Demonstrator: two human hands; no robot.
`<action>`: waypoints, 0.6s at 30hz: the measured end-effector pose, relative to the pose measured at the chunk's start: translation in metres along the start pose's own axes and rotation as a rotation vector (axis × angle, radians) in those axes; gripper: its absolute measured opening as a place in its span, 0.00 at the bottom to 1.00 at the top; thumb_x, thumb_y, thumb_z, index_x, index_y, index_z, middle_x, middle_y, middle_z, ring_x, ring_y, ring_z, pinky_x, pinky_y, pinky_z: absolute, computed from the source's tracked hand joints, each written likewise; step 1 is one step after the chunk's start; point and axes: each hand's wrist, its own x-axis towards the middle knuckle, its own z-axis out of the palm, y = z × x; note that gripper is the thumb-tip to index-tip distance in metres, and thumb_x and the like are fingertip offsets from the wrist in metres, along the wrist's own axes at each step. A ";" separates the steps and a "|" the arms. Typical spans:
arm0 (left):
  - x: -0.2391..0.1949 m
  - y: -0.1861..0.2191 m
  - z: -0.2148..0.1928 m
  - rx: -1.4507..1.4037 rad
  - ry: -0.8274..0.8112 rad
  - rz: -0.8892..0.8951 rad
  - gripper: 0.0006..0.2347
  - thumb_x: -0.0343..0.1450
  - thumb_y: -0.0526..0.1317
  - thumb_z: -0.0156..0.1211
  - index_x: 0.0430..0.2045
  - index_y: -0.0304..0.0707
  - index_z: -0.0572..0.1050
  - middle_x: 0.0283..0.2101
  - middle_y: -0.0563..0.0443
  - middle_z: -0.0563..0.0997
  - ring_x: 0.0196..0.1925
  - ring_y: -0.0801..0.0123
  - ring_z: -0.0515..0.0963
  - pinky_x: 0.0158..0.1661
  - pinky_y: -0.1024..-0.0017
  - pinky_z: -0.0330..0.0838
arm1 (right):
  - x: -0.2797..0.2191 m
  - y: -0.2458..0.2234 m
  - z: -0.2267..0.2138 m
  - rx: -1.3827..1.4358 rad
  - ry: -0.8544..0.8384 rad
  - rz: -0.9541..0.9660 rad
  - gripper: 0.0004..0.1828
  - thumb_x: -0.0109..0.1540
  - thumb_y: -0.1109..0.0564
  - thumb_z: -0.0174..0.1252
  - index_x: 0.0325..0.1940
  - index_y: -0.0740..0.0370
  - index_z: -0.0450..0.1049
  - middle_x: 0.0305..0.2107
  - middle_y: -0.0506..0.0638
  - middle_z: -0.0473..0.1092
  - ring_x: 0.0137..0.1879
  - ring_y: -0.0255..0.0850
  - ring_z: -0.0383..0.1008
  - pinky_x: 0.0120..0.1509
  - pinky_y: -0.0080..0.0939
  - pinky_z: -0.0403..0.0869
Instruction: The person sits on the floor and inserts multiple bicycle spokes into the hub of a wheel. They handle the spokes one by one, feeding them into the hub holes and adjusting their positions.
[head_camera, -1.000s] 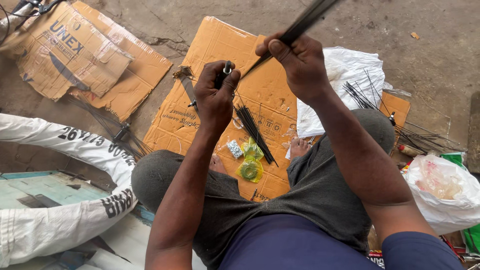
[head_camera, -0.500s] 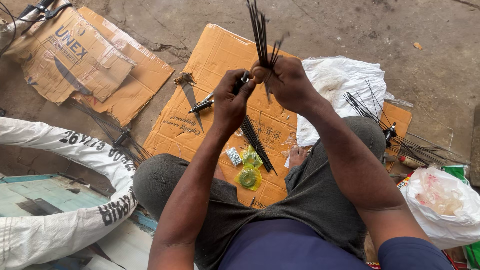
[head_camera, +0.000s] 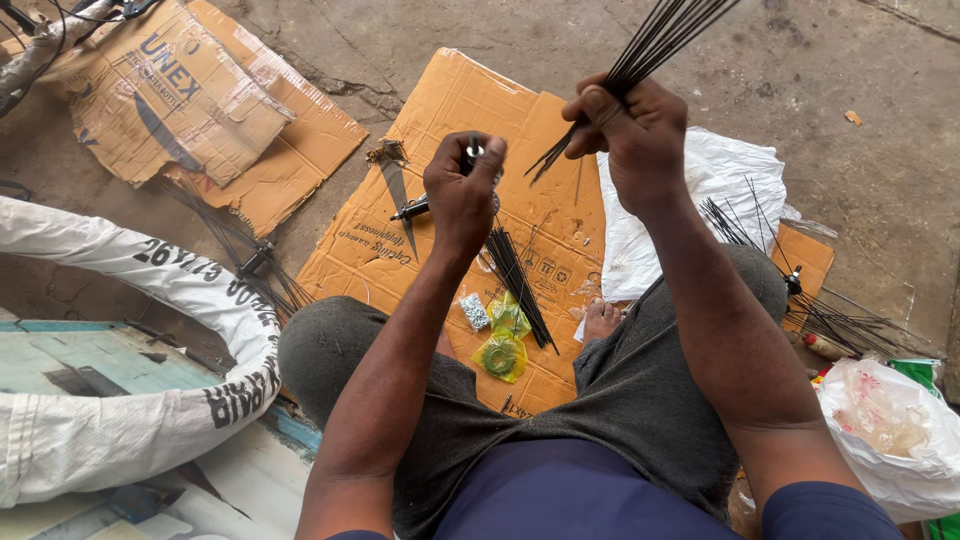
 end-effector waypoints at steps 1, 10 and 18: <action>0.001 -0.004 -0.001 -0.044 0.060 -0.039 0.08 0.77 0.41 0.62 0.33 0.35 0.76 0.27 0.57 0.76 0.27 0.81 0.72 0.27 0.80 0.67 | -0.002 -0.002 0.002 -0.003 0.007 -0.068 0.12 0.75 0.55 0.57 0.52 0.69 0.74 0.37 0.57 0.78 0.34 0.42 0.80 0.38 0.41 0.83; 0.006 -0.018 -0.009 -0.473 0.224 -0.313 0.09 0.77 0.41 0.61 0.31 0.34 0.77 0.28 0.55 0.76 0.29 0.79 0.70 0.32 0.78 0.67 | -0.023 0.009 0.064 0.234 -0.017 0.097 0.12 0.74 0.52 0.53 0.53 0.64 0.73 0.39 0.55 0.77 0.39 0.41 0.83 0.45 0.41 0.85; 0.016 -0.020 -0.022 -0.376 0.293 -0.245 0.10 0.77 0.42 0.60 0.29 0.36 0.76 0.29 0.54 0.77 0.27 0.78 0.71 0.28 0.75 0.71 | -0.020 -0.009 0.051 0.242 -0.053 -0.123 0.14 0.77 0.51 0.53 0.54 0.66 0.74 0.40 0.59 0.77 0.37 0.44 0.82 0.42 0.45 0.85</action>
